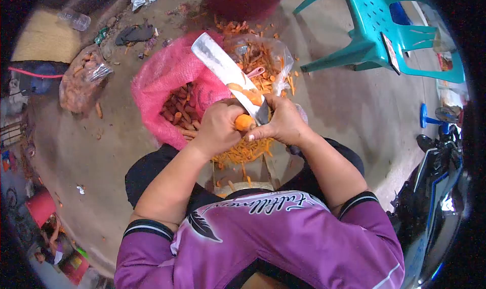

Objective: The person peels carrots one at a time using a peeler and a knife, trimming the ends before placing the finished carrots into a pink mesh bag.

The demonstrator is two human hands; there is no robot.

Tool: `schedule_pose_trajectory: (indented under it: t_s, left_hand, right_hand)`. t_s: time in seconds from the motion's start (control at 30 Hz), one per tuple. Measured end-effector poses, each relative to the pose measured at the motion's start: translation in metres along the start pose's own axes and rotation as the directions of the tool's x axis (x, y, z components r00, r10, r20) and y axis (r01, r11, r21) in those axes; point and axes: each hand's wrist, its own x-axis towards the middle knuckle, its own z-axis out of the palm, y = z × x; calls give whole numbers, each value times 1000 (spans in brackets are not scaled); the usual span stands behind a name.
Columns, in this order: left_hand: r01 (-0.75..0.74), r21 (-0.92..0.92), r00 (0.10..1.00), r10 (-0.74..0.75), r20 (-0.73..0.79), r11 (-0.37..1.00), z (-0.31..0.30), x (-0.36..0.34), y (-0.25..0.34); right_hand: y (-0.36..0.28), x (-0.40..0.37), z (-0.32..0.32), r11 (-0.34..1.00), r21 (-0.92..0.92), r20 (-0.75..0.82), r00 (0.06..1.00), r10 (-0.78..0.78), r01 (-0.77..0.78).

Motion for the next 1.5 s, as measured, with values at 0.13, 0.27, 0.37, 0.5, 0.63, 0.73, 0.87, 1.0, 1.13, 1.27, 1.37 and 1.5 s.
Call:
schedule_pose_trajectory:
  t_s: [0.13,0.27,0.37,0.5,0.63,0.73,0.87,1.0,1.13,1.27,1.37,1.5]
  left_hand:
    - [15,-16,1000,-15,22,1000,1,-2,-3]
    - [79,0,995,-79,62,997,4,-3,-5]
    - [105,-1,991,-105,78,994,4,-6,-4]
    - [156,54,969,-163,184,986,-1,-9,-3]
    - [319,73,870,-323,373,945,-10,-11,6]
    - [301,4,896,-284,342,954,-10,-8,8]
    - [219,22,960,-219,175,976,3,-13,-6]
    - [368,365,891,-437,124,855,10,-11,-12]
    - [441,416,868,-496,27,795,8,-8,-4]
    - [491,401,853,-521,-37,774,8,-5,2]
    - [519,391,838,-543,-57,760,11,-6,-1]
    - [517,388,827,-563,5,763,15,-10,-13]
  right_hand:
    - [10,1,3,999,-3,29,999,-33,33]
    - [17,3,4,998,-33,70,996,-57,59]
    - [10,3,1,999,-42,139,990,-18,24]
    - [9,3,4,997,12,140,987,-81,80]
    - [17,4,9,988,-54,130,982,-139,147]
    - [17,5,11,989,-66,136,983,-125,135]
    - [27,10,17,995,-52,105,991,-83,89]
    - [18,9,18,995,-90,50,997,53,-48]
    - [11,6,21,965,-257,-104,994,27,-53]
    - [12,7,27,932,-334,-214,974,72,-142]
    - [14,9,31,907,-369,-231,965,121,-202]
    - [19,13,27,928,-305,-87,977,194,-212]
